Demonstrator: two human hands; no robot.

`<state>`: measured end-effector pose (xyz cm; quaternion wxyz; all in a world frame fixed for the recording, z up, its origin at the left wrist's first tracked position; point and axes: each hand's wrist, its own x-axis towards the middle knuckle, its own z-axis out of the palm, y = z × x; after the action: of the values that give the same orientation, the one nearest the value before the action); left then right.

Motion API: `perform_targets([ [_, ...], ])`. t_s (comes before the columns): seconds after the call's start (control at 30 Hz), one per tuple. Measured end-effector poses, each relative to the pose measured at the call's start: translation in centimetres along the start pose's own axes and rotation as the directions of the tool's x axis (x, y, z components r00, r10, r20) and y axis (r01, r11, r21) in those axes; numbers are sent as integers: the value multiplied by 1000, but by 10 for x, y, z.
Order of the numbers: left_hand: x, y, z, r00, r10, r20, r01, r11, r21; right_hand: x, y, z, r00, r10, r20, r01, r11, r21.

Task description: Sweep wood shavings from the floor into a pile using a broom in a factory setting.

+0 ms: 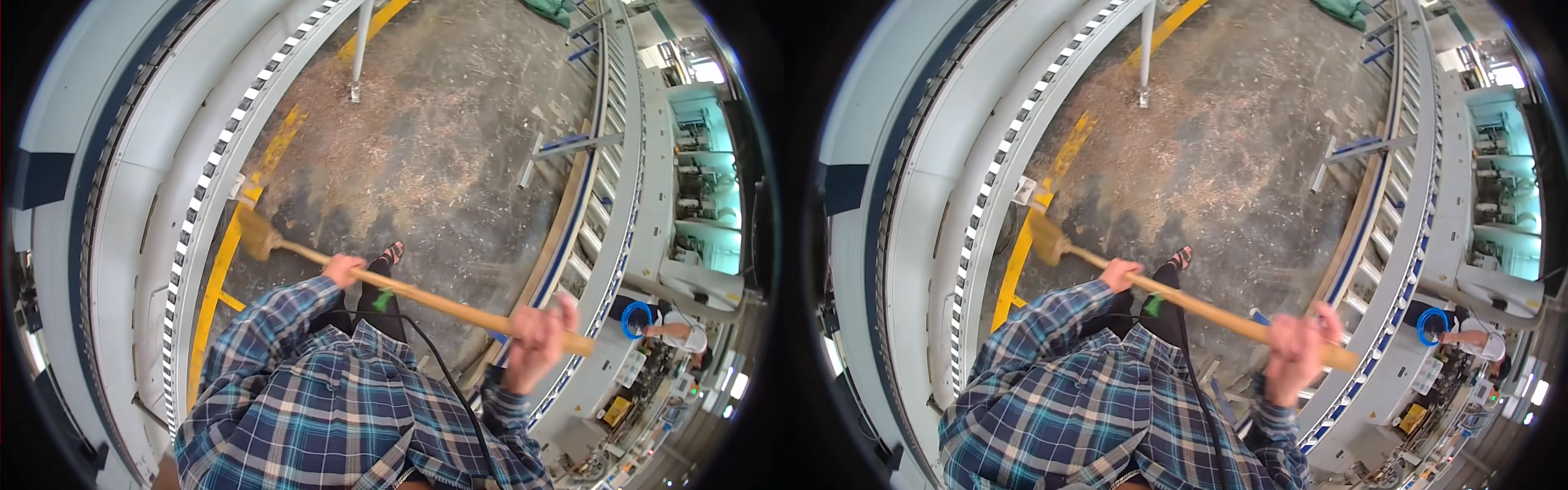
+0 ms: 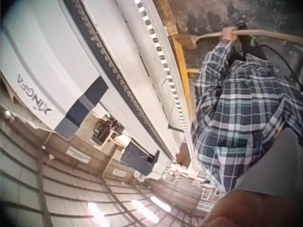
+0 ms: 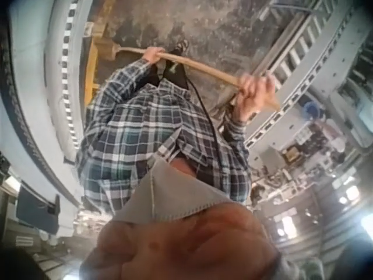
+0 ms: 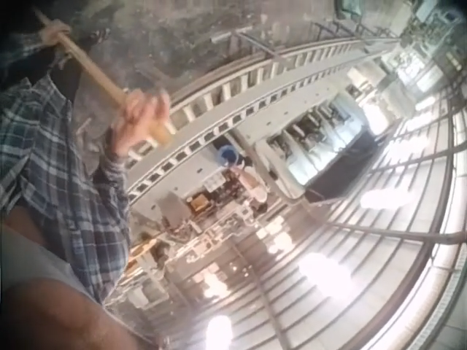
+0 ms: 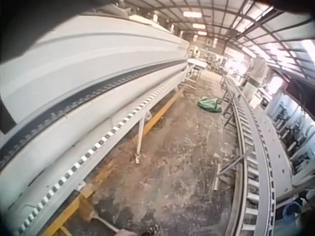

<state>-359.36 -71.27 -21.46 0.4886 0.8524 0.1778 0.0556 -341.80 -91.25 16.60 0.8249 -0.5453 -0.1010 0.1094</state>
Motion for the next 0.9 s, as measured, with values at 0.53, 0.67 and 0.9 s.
perform_targets([
  [0.53,118,2,-129,985,160,-65,-117,893,434,41,18,27,982,-77,-173,107,979,171],
  [0.67,98,-105,-142,988,-108,-112,153,812,563,23,76,67,986,-32,162,7,988,152],
  [0.9,130,5,-53,914,335,-228,-292,935,202,15,-50,54,913,-331,239,342,940,-5],
])
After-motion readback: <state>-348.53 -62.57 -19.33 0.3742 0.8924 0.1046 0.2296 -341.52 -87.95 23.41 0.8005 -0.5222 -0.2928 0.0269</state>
